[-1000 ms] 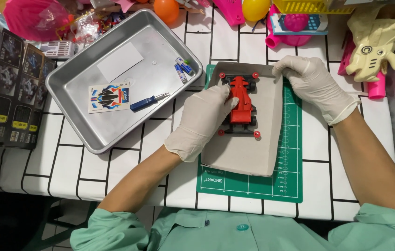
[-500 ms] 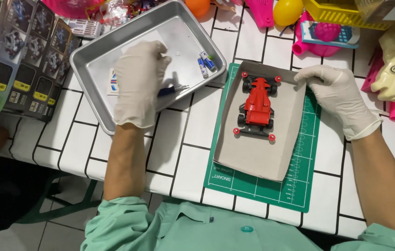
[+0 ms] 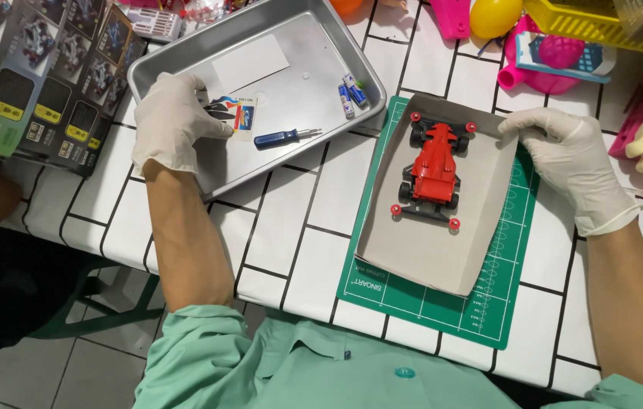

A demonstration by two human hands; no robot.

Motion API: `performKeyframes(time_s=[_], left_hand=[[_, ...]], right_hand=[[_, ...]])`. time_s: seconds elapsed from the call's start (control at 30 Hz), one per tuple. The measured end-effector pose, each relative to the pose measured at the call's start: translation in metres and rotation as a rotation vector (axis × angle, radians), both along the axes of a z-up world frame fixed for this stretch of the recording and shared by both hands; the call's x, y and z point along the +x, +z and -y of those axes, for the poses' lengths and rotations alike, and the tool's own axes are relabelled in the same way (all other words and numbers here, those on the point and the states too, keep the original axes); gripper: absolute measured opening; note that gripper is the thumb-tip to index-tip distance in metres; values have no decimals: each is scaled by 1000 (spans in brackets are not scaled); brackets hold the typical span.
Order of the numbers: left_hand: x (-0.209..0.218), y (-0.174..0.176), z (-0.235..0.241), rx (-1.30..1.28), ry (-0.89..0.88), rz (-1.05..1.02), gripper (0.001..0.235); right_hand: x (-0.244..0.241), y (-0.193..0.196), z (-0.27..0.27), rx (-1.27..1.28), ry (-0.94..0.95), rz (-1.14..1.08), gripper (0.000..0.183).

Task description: A person wearing white gloves is assembling a small red toy racing car on a green cutting mat. They use a small blue screwdriver to fasten parts and handle various small components like wheels and gears.

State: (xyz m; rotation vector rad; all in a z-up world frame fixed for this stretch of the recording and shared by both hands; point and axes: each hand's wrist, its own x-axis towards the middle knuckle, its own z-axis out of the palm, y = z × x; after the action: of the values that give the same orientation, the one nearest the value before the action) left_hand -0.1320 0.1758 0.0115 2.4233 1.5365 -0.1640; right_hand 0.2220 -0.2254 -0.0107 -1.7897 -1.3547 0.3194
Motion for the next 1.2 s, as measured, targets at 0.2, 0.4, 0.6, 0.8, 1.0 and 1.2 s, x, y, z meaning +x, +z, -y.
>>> performKeyframes(time_s=[0.2, 0.4, 0.6, 0.8, 1.0, 1.2], left_hand=[[-4, 9, 3, -1, 11, 109, 70], [-13, 32, 13, 23, -1, 365, 30], [-13, 67, 42, -20, -324, 829, 25], [51, 100, 145, -693, -454, 937, 16], [93, 66, 201, -868, -611, 483, 12], [93, 47, 219, -734, -847, 228, 28]], right_hand=[[1, 2, 0, 4, 20, 11, 43], [-1, 4, -1, 16, 8, -17, 38], [1, 1, -2, -1, -24, -57, 35], [4, -1, -1, -1, -19, -13, 33], [5, -2, 0, -8, -21, 18, 30], [6, 0, -1, 7, 0, 1, 31]])
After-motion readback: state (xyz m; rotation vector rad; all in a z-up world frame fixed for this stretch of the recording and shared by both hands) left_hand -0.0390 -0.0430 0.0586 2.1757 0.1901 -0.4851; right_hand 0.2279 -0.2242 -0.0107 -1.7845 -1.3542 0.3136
